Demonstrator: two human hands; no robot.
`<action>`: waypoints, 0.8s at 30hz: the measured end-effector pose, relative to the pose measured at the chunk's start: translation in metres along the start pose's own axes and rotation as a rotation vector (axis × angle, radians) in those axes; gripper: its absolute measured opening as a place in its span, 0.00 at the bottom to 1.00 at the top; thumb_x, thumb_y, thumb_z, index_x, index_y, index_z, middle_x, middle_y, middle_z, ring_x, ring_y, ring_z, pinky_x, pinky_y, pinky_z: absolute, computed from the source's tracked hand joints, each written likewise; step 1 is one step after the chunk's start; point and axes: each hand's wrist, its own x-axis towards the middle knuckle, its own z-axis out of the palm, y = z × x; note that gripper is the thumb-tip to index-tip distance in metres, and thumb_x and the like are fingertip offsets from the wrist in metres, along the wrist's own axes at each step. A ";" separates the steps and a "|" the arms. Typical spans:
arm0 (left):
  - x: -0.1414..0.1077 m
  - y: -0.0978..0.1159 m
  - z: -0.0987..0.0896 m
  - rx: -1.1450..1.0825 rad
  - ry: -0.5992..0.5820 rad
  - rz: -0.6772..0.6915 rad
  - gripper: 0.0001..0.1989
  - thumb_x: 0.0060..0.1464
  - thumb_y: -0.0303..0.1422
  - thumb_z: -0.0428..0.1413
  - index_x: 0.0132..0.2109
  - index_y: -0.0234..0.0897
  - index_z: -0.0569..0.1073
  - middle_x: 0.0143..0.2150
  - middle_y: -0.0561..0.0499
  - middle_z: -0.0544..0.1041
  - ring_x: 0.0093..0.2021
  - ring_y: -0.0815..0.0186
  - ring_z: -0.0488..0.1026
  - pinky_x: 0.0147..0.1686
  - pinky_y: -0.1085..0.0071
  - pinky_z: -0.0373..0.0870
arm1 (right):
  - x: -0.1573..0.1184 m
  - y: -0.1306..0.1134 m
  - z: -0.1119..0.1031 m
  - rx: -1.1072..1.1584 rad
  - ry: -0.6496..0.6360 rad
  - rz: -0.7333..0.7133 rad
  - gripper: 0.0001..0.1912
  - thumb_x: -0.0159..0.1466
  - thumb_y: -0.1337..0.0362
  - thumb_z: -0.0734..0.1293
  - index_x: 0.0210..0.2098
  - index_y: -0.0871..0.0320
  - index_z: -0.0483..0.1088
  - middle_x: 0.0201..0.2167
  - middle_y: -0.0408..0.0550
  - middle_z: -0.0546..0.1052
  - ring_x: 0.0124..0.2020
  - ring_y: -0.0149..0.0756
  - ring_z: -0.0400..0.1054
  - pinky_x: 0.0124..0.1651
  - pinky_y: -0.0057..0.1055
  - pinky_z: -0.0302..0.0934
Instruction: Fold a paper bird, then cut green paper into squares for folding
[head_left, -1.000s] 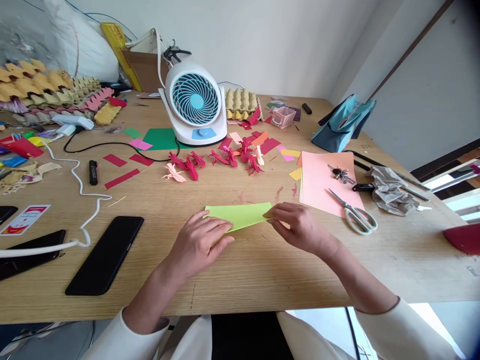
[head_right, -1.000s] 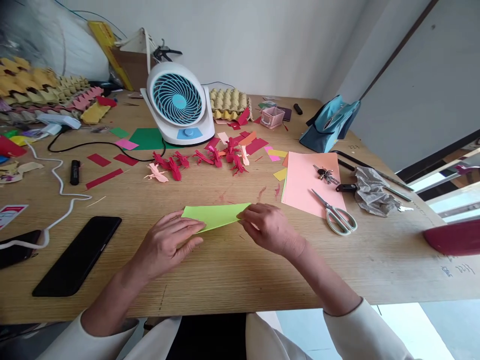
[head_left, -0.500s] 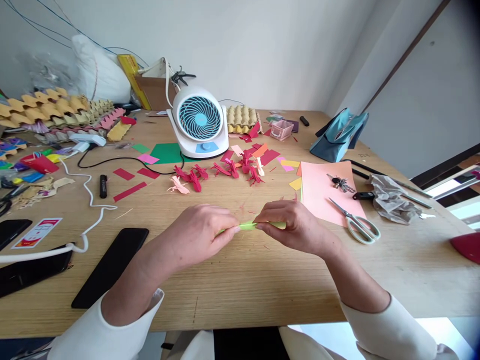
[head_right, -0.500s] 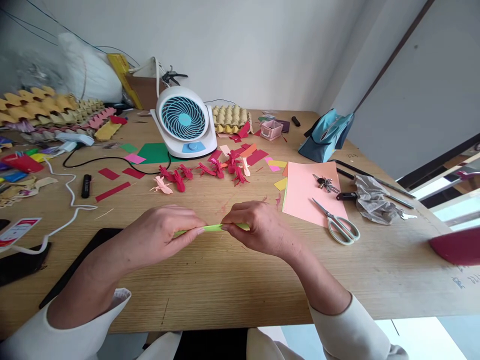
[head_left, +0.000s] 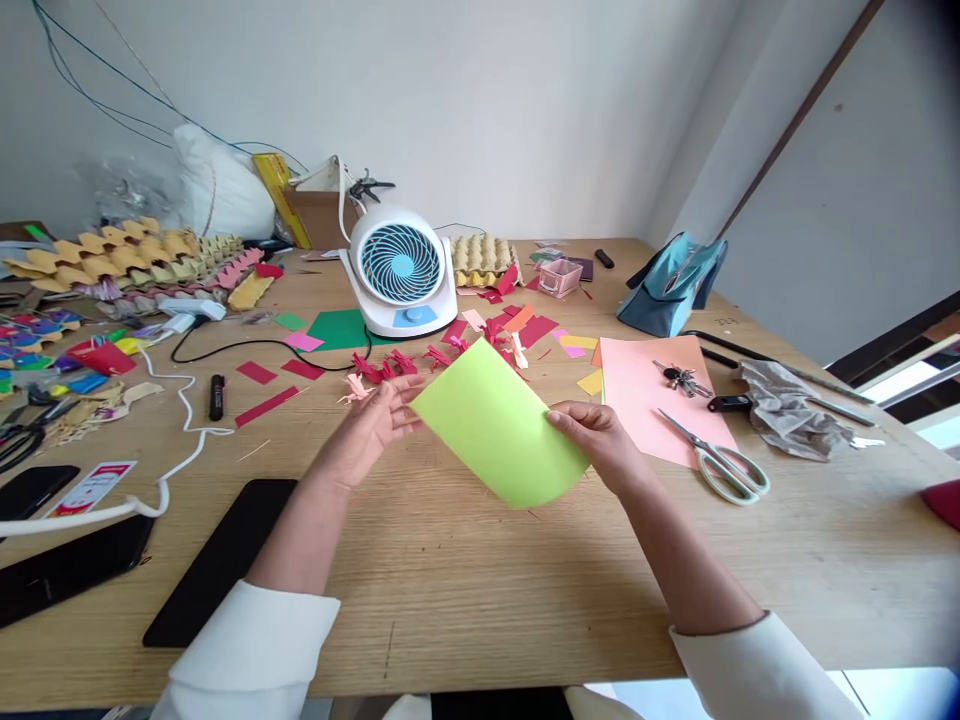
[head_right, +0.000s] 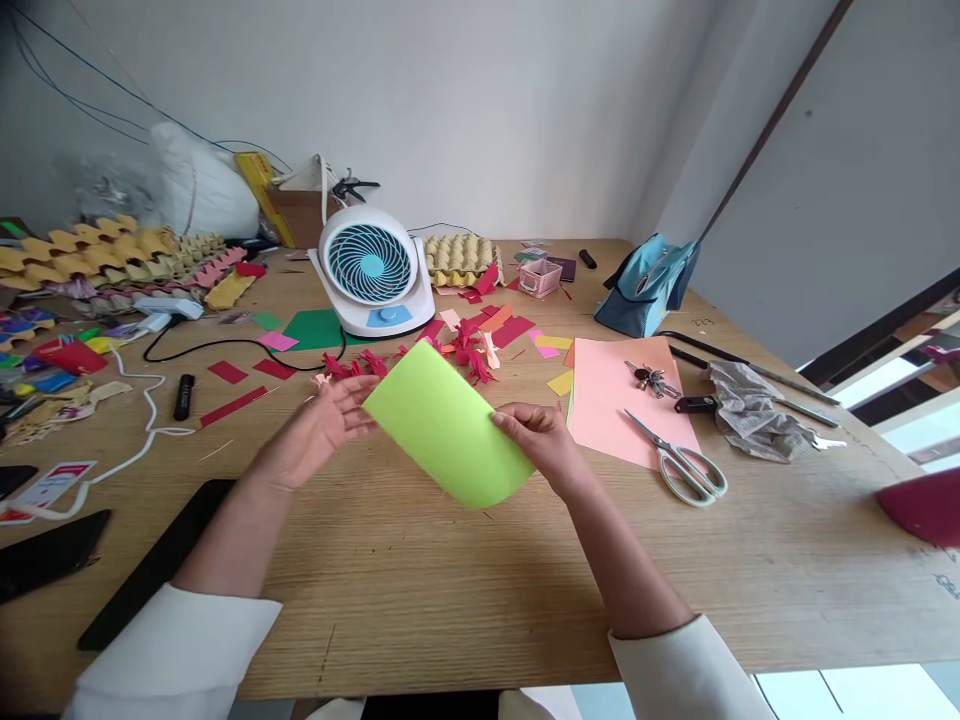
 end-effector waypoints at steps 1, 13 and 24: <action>0.003 -0.014 0.003 -0.063 0.020 -0.058 0.32 0.60 0.56 0.45 0.59 0.37 0.66 0.56 0.38 0.74 0.49 0.57 0.76 0.47 0.58 0.74 | 0.003 0.008 0.000 0.082 0.041 0.041 0.19 0.55 0.47 0.73 0.32 0.58 0.78 0.27 0.45 0.80 0.25 0.33 0.71 0.28 0.28 0.63; -0.008 -0.077 0.055 -0.461 -0.027 -0.242 0.23 0.46 0.37 0.68 0.49 0.38 0.75 0.49 0.47 0.80 0.44 0.62 0.77 0.43 0.69 0.73 | 0.013 0.051 0.003 0.343 0.180 0.229 0.17 0.51 0.50 0.76 0.30 0.56 0.76 0.26 0.42 0.79 0.24 0.31 0.69 0.27 0.25 0.61; -0.017 -0.072 0.051 0.138 0.109 -0.029 0.20 0.50 0.38 0.63 0.48 0.32 0.75 0.48 0.42 0.81 0.46 0.55 0.77 0.45 0.62 0.72 | 0.006 0.053 0.011 0.305 -0.193 0.189 0.14 0.54 0.56 0.76 0.38 0.54 0.77 0.38 0.44 0.81 0.36 0.34 0.74 0.43 0.31 0.66</action>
